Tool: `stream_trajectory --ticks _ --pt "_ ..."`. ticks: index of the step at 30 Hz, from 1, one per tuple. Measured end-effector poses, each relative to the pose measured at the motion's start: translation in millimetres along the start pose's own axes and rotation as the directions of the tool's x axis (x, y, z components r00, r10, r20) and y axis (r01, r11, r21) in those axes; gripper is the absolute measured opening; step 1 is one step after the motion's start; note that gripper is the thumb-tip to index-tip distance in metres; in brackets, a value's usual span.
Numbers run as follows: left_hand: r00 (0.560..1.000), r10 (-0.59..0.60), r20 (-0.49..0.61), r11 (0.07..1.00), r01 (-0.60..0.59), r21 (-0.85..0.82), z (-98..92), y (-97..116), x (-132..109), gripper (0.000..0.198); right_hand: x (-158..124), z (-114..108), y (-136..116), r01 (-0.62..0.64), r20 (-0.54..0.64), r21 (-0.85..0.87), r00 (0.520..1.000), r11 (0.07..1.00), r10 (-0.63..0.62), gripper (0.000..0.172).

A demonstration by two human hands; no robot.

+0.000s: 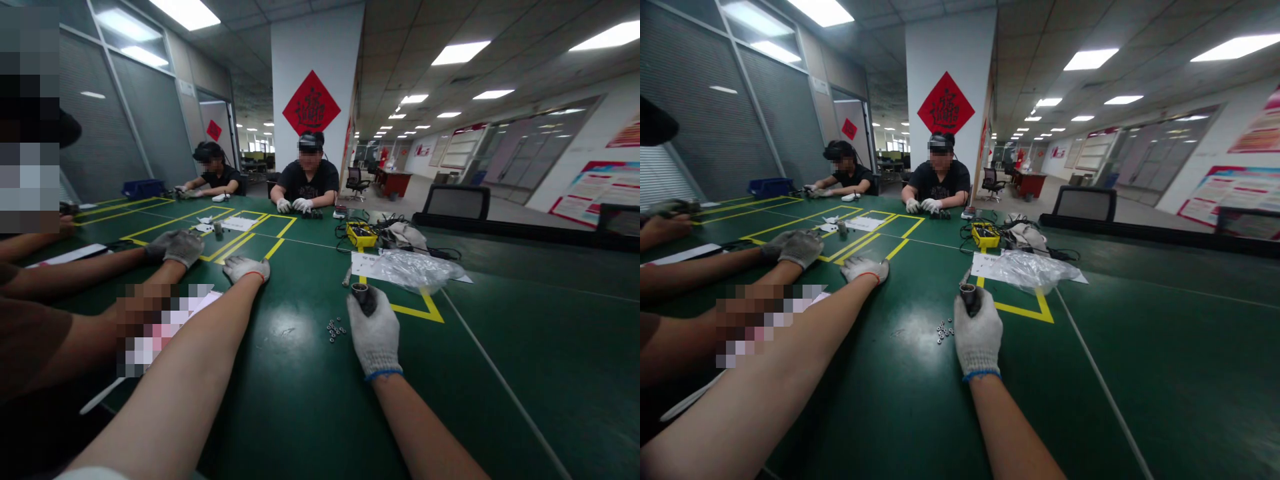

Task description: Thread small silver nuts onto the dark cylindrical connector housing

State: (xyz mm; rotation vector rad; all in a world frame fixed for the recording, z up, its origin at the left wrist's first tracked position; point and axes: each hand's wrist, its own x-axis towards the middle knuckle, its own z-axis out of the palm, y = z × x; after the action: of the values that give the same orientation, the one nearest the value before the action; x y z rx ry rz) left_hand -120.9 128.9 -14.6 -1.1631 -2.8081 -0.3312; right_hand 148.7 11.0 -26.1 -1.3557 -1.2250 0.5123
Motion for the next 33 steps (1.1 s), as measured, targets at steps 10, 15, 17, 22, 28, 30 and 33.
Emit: stream_trajectory --ticks 10,15,17,22,28,30,33 --pt "0.867 0.498 0.036 0.867 -0.497 -0.026 -16.6 -12 -103 0.079 -2 5 1 0.047 0.01 0.022 0.999 0.999 -0.047 0.041" --pt "0.703 0.704 0.101 0.71 -0.696 -0.105 -26.5 -6 -149 0.073 0 7 3 0.025 -0.021 0.058 1.0 0.998 -0.024 0.041" --pt "0.627 0.773 0.095 0.634 -0.759 -0.149 -29.5 -4 -162 0.068 2 7 4 0.013 -0.043 0.082 0.999 0.997 -0.009 0.041" --pt "0.488 0.873 0.017 0.475 -0.841 -0.258 -33.9 1 -176 0.045 5 5 5 -0.015 -0.064 0.136 0.998 0.991 0.024 0.039" --pt "0.429 0.903 -0.004 0.376 -0.795 -0.476 -29.8 -1 -161 0.044 4 4 3 -0.007 -0.013 0.167 1.0 0.986 0.009 0.036" --pt "0.417 0.908 -0.042 0.304 -0.724 -0.619 -25.7 -2 -154 0.048 3 4 1 -0.001 0.001 0.164 1.0 0.987 0.001 0.034" --pt "0.428 0.901 -0.075 0.221 -0.6 -0.769 -20.3 -3 -145 0.053 1 3 -2 0.015 0.022 0.169 1.0 0.985 -0.019 0.03"
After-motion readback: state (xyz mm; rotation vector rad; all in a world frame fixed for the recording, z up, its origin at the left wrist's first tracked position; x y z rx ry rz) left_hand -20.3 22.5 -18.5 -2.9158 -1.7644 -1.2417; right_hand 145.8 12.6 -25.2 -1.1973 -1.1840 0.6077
